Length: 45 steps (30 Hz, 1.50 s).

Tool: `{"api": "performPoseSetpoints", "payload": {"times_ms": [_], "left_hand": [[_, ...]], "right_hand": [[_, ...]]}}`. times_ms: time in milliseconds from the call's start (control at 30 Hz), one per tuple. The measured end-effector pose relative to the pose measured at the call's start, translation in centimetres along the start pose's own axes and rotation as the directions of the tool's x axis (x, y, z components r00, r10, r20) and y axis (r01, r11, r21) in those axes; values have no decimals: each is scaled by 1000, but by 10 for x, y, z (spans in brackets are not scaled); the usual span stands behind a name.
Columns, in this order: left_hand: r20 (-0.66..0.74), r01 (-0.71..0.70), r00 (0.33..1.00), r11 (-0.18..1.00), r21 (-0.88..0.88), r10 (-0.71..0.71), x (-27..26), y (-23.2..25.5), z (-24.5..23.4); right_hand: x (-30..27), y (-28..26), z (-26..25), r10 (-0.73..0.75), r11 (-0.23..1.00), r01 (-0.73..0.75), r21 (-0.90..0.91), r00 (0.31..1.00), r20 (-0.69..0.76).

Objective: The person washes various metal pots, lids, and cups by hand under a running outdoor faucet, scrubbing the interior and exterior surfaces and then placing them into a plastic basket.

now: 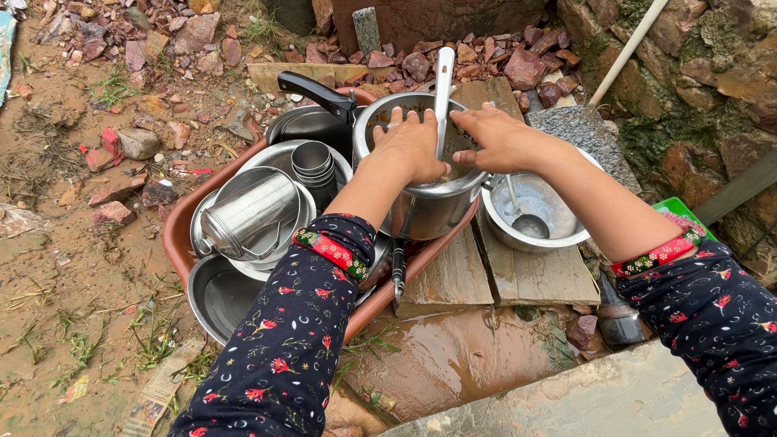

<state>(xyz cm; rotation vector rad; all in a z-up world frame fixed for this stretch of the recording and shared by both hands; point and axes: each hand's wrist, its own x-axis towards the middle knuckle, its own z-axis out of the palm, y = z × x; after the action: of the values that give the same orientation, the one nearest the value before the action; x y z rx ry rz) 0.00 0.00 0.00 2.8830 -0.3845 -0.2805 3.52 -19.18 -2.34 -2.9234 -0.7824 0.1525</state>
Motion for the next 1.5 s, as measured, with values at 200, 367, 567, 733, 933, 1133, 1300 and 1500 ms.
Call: {"api": "performPoseSetpoints", "payload": {"times_ms": [200,367,567,733,933,1133,1300,1500], "left_hand": [[7,1,1000,1000,-10,-1,-1,0,0],[16,12,1000,1000,-10,-11,-1,0,0],[21,20,1000,1000,-13,-20,-1,-1,0],[24,27,999,999,-17,-26,-1,-1,1],[17,23,1000,1000,-9,-23,0,-2,2],[11,12,1000,1000,-11,-12,0,-2,2],[11,16,1000,1000,-14,-16,-1,-2,1],[2,1,1000,1000,1,-1,-3,-4,5]], "right_hand": [[1,3,3,2,1000,-2,-3,1000,5],[1,5,5,-7,1000,7,10,1000,-2],[1,5,6,-8,1000,8,2,1000,-5],[1,7,6,-11,1000,11,4,1000,-6],[0,3,2,-23,1000,23,2,1000,-14],[-1,-4,-1,27,1000,-27,-16,1000,14],[0,-1,0,6,1000,-6,-2,1000,-4],[1,3,4,19,1000,-19,-15,1000,6]]}}
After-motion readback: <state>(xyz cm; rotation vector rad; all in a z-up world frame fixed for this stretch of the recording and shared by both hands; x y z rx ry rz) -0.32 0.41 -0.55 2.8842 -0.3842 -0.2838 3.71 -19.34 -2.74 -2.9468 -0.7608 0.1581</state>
